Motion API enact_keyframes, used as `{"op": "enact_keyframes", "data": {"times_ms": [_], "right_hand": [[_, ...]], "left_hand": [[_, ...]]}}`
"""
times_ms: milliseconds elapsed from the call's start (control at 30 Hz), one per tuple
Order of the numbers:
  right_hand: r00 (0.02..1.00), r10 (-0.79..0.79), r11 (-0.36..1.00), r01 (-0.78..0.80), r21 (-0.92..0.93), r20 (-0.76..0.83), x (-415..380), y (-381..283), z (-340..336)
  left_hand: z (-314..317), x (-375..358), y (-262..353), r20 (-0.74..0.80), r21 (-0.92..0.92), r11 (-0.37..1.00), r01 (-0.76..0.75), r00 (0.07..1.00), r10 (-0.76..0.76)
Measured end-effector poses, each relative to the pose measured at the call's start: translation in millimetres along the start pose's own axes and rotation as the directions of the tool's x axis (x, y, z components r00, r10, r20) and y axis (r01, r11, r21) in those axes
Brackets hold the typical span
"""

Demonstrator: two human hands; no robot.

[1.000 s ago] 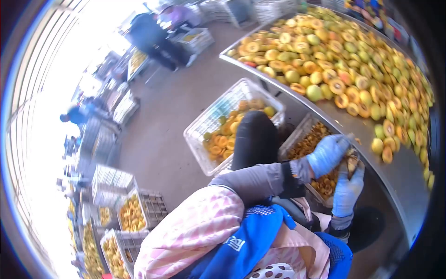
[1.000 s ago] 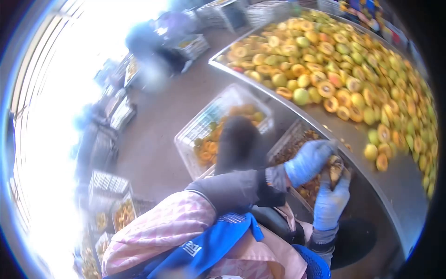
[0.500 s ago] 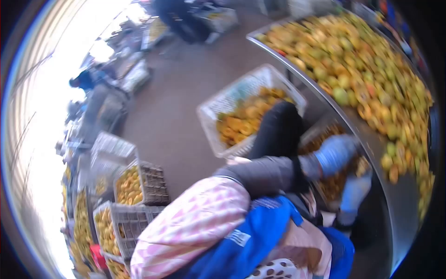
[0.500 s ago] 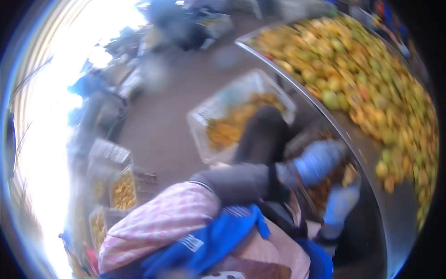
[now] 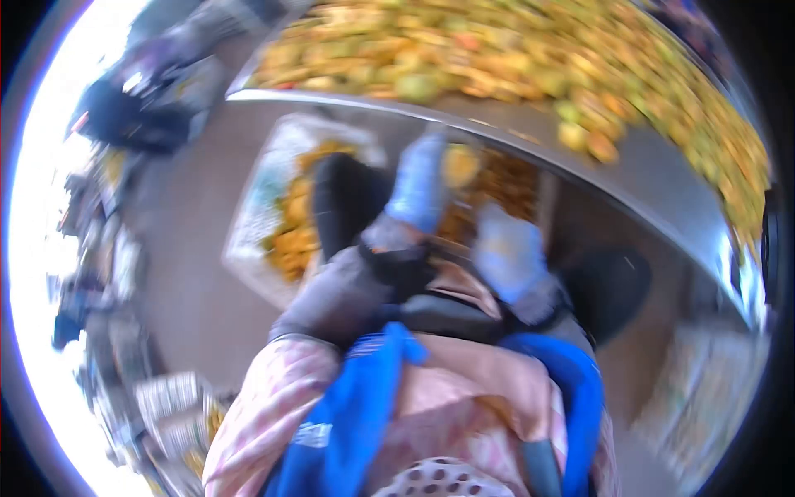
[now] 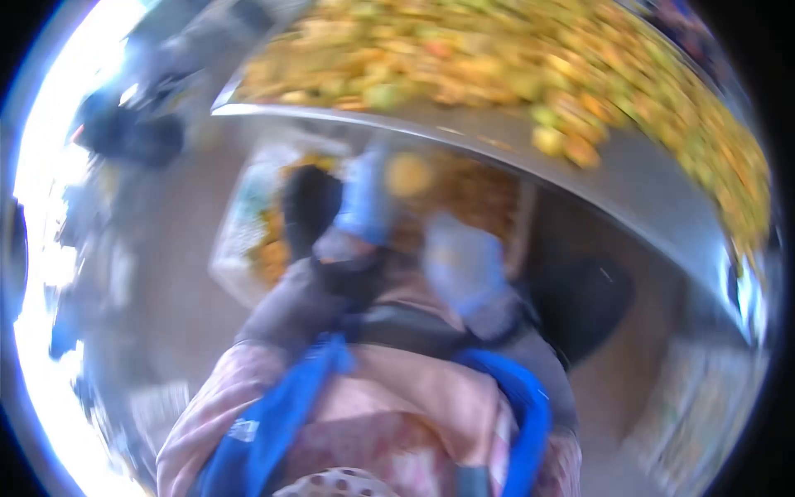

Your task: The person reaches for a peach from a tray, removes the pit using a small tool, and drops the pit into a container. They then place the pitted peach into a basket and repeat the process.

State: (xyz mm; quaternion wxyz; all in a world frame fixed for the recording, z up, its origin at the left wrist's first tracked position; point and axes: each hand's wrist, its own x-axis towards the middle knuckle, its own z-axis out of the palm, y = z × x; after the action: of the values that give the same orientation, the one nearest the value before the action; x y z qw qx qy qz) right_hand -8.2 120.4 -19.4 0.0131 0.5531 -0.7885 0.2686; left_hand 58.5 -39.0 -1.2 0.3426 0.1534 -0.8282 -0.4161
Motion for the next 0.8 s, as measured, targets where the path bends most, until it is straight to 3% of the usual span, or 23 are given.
{"op": "enact_keyframes", "data": {"times_ms": [33,67,100,167,200,267,300,333,433,500,600,733,767,800], "right_hand": [[0.992,0.052,0.998,-0.048,-0.037,0.119,0.3,-2.4,-0.8],[0.945,0.215,0.977,-0.211,-0.044,0.248,3.1,-0.3,-2.4],[0.973,0.208,0.967,-0.219,0.127,0.098,3.8,0.7,-0.3],[0.954,0.255,0.911,-0.292,0.290,0.157,6.2,10.5,-2.0],[0.950,0.268,0.883,-0.308,0.353,0.159,4.8,17.4,0.0],[0.958,0.242,0.864,-0.284,0.416,0.151,5.8,27.5,8.9],[0.960,0.238,0.849,-0.280,0.448,0.148,8.7,29.7,12.9],[0.952,0.255,0.843,-0.306,0.442,0.172,13.4,26.5,14.7],[0.923,0.302,0.819,-0.379,0.431,0.238,10.9,36.9,14.2],[0.930,0.304,0.822,-0.366,0.436,0.207,9.5,44.3,20.3],[0.922,0.319,0.826,-0.385,0.412,0.221,11.3,51.0,22.1],[0.913,0.330,0.815,-0.404,0.417,0.240,10.8,52.1,21.1],[0.914,0.340,0.816,-0.403,0.414,0.219,9.6,56.1,19.5],[0.946,0.292,0.864,-0.325,0.384,0.143,9.7,47.2,14.7]], "left_hand": [[-4.9,0.6,-6.9,-0.063,-0.482,0.847,0.225,0.955,-0.290],[-22.9,8.4,-9.9,-0.139,-0.435,0.885,0.163,0.960,-0.245],[-44.0,14.9,-10.6,-0.236,-0.257,0.965,0.051,0.965,-0.114],[-94.4,18.1,-12.3,-0.375,-0.113,0.994,-0.003,0.926,-0.040],[-118.3,15.8,-4.3,-0.401,-0.206,0.969,0.140,0.890,-0.214],[-171.4,4.7,-12.1,-0.481,-0.220,0.959,0.181,0.835,-0.268],[-193.0,0.0,-21.8,-0.561,-0.182,0.961,0.207,0.781,-0.274],[-218.6,-8.8,-29.3,-0.606,0.019,0.944,0.330,0.755,-0.252],[-257.7,-44.6,-29.8,-0.682,0.285,0.705,0.650,0.654,-0.327],[-273.4,-63.7,-36.8,-0.703,0.393,0.518,0.760,0.611,-0.363],[-282.9,-73.5,-51.2,-0.588,0.418,0.383,0.824,0.566,-0.578],[-261.7,-47.3,-52.7,-0.545,0.565,0.443,0.696,0.718,-0.433],[-254.3,-38.8,-67.8,-0.498,0.647,0.495,0.580,0.813,-0.301],[-259.9,-40.6,-112.6,-0.363,0.673,0.648,0.356,0.923,-0.131]]}}
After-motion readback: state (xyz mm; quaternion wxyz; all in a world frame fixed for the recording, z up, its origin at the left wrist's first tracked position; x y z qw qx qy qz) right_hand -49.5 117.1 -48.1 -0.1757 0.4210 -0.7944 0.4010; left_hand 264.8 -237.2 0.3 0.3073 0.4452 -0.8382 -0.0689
